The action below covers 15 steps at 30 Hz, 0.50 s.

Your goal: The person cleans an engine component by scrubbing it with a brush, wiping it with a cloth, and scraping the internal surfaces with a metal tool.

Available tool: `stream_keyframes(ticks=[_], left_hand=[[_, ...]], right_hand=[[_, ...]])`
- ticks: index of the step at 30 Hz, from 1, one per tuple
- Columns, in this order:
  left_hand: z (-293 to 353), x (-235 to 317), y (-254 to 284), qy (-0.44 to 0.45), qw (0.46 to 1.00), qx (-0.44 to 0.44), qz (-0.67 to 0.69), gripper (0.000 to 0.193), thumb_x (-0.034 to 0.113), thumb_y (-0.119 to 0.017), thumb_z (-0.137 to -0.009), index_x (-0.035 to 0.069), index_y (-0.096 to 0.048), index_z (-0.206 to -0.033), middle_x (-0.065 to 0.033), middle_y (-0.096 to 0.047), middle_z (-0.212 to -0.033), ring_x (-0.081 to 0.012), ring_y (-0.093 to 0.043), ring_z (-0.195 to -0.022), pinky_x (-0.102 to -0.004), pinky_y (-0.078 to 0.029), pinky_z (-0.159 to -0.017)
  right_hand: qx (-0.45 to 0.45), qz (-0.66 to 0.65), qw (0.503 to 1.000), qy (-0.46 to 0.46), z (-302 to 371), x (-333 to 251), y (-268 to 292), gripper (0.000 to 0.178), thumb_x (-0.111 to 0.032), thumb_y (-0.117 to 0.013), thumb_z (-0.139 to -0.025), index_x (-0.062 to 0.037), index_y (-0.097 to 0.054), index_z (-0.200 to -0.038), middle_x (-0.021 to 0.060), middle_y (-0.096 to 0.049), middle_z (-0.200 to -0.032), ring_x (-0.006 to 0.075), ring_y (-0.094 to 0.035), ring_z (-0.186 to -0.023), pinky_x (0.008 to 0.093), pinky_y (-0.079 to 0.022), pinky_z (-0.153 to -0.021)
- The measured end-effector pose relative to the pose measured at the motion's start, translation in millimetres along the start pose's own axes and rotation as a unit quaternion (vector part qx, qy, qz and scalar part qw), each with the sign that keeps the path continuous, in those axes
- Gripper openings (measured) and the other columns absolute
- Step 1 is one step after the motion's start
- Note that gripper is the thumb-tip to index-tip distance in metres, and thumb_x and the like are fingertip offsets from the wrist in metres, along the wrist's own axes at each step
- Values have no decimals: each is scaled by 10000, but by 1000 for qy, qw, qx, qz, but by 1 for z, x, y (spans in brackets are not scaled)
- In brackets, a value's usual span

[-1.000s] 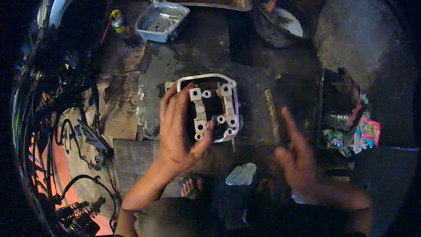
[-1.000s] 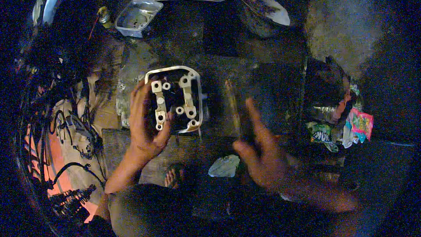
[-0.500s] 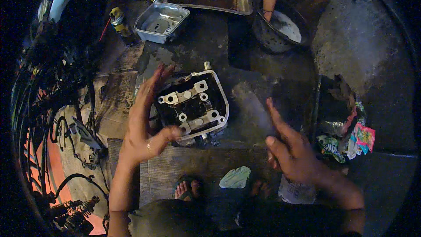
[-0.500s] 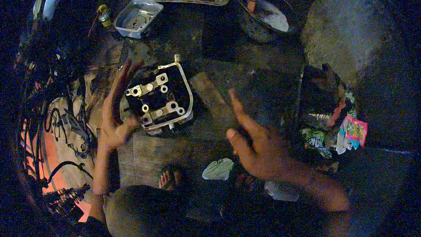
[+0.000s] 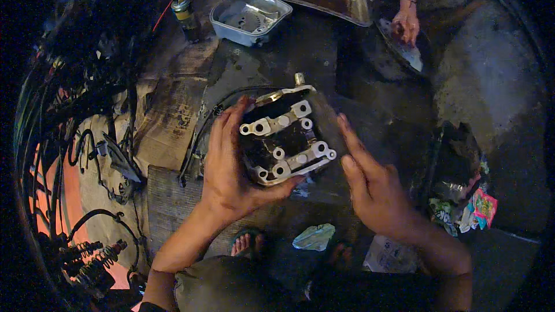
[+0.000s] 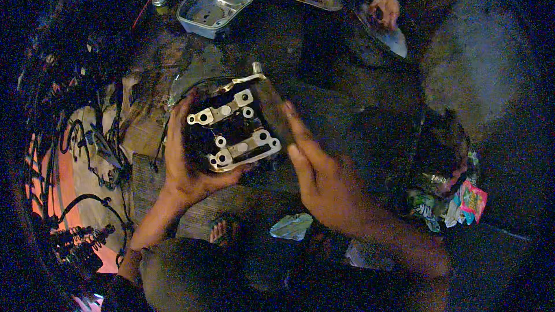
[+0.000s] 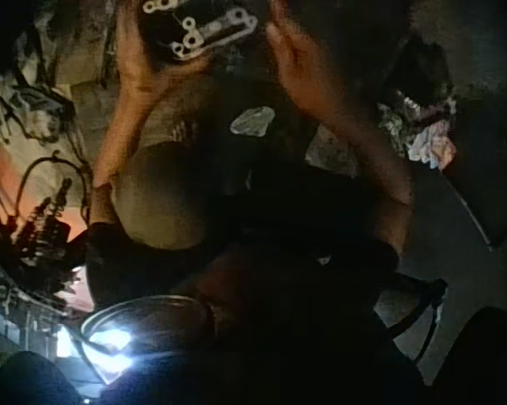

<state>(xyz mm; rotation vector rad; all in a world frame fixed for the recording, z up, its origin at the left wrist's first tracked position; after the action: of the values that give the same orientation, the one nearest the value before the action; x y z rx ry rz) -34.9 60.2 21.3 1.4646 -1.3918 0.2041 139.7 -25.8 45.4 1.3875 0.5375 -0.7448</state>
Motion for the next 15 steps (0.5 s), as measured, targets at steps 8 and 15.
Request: stream_keyframes(ticks=[8, 15], left_hand=[[-10, 4, -2, -24, 1000, -14, -2, 1056, 341, -911, -530, -48, -395, -1365, -228, -498, -1308, -419, -506, -1179, -463, -423, -1010], [-5, -5, 4, -18, 1000, 11, 23, 1121, 337, -911, -528, -51, -351, -1418, -247, -468, -1362, -434, -484, -1225, -467, -413, -1035]], right_hand=[[14, 26, 999, -32, 9, 14, 9, 527, -134, -451, -996, -86, -318, -1504, 199, -458, -1448, 378, -489, -1293, 391, -387, -1069], [59, 8, 998, -4, -23, 11, 51, 463, -128, -484, -981, -72, -417, -1436, 194, -618, -1248, 355, -586, -1179, 394, -440, -996]])
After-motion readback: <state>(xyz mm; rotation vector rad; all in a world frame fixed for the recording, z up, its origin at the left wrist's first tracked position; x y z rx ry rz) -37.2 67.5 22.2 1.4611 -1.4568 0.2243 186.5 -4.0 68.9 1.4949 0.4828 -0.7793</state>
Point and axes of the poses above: each hand's wrist, its own z-axis away from the middle knuckle, its own y-axis out of the back of the hand, x = y × z, the point moved 8 cm from there along -z, towards the middle knuckle
